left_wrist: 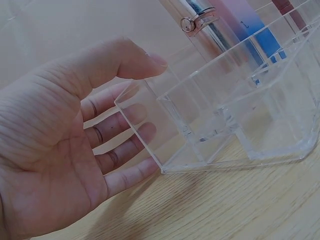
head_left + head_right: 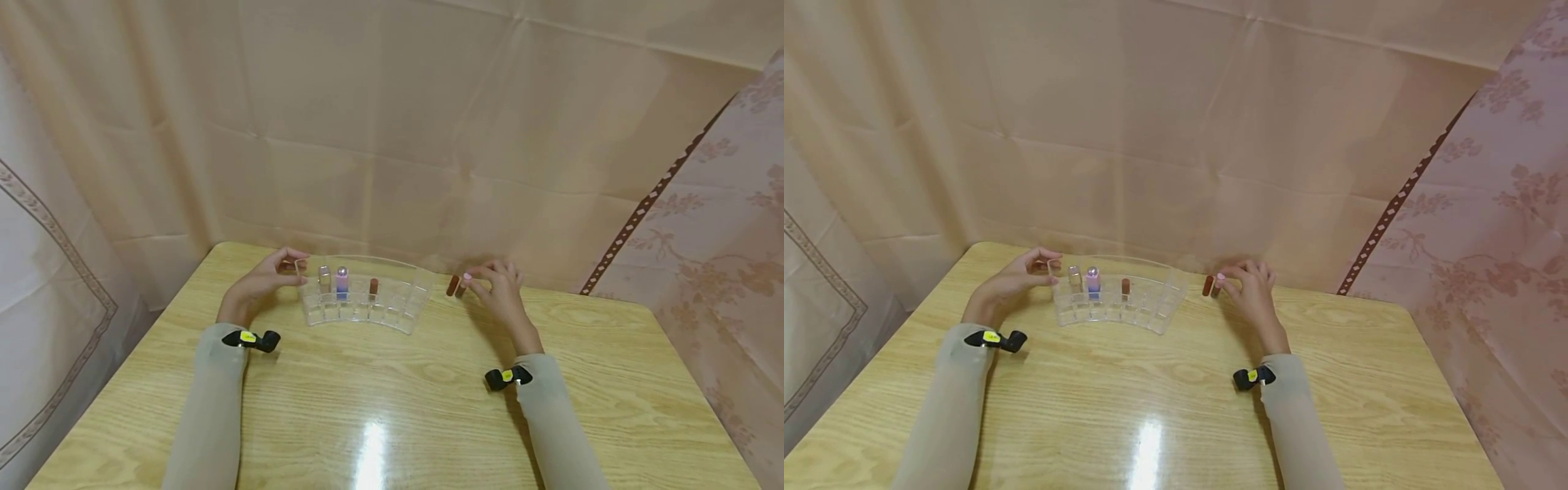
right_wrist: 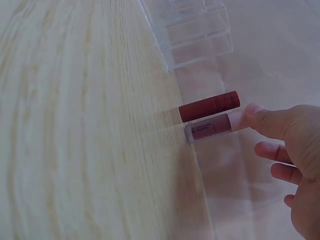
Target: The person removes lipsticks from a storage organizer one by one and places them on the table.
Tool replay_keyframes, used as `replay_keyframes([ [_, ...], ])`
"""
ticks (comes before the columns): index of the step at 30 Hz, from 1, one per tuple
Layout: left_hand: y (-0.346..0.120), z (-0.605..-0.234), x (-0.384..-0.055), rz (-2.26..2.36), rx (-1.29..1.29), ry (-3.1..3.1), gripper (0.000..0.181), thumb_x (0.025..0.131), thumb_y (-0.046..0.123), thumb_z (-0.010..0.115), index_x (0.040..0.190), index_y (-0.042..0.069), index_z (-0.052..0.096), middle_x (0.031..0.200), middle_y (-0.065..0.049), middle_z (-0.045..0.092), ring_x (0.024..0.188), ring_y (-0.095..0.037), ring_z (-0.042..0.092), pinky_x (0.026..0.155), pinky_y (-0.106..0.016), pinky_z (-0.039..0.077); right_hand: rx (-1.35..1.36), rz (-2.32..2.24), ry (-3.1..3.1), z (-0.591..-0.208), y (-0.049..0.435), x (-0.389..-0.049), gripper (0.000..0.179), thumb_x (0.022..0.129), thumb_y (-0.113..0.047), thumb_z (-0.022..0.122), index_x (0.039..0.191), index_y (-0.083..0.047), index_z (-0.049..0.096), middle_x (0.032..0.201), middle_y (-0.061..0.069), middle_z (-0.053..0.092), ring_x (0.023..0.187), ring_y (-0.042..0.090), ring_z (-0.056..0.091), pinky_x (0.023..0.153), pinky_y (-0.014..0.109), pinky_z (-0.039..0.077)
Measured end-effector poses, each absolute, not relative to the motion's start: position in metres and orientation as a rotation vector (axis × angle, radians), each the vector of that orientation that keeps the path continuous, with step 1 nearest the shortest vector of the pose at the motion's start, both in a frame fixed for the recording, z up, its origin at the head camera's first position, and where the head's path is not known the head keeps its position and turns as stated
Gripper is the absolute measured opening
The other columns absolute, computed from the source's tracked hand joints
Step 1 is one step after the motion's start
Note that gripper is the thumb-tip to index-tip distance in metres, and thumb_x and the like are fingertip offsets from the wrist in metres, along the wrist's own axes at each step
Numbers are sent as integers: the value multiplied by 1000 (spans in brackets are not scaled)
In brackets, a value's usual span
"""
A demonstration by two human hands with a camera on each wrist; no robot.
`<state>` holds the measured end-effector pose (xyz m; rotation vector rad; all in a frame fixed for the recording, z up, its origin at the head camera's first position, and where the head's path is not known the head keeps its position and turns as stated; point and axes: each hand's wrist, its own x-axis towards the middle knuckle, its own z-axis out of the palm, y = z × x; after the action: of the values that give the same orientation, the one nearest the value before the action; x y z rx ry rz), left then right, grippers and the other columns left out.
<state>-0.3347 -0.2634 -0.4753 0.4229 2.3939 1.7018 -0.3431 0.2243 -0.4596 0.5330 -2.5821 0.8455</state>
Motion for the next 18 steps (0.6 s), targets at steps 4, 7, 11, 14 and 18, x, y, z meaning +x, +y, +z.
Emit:
replay_keyframes([
  [4, -264, -476, -335, 1701, 445, 2393, 55, 94, 4, 68, 141, -7, 41, 129, -20, 49, 114, -21, 51, 90, -19, 47, 524, 841, -2599, -460, 224, -343, 24, 90, -18, 77, 109, -3, 75, 111, 20, 61, 110, 38, 41, 100, 61, 18],
  [7, -264, -475, -334, 1706, 419, 2382, 56, 94, 4, 68, 141, -7, 41, 130, -21, 49, 113, -19, 51, 90, -19, 46, 521, 848, -2602, -459, 223, -342, 24, 91, -20, 76, 109, -3, 75, 111, 20, 62, 109, 37, 41, 101, 61, 17],
  [11, -262, -473, -333, 1708, 373, 2379, 56, 94, 5, 69, 142, -6, 41, 132, -20, 48, 114, -21, 50, 91, -20, 46, 513, 860, -2608, -459, 222, -341, 24, 93, -21, 75, 109, -3, 76, 111, 20, 62, 111, 38, 41, 101, 60, 17],
  [14, -262, -473, -333, 1706, 358, 2378, 57, 94, 6, 69, 142, -5, 41, 132, -20, 48, 115, -23, 49, 91, -20, 46, 510, 870, -2612, -458, 222, -341, 24, 93, -21, 74, 108, -3, 76, 112, 20, 62, 112, 38, 41, 101, 60, 17],
  [18, -263, -474, -335, 1701, 368, 2375, 56, 94, 5, 68, 142, -5, 41, 133, -20, 48, 115, -21, 49, 91, -20, 46, 511, 872, -2618, -458, 222, -341, 22, 93, -19, 75, 108, -3, 75, 111, 21, 62, 112, 38, 41, 100, 60, 17],
])
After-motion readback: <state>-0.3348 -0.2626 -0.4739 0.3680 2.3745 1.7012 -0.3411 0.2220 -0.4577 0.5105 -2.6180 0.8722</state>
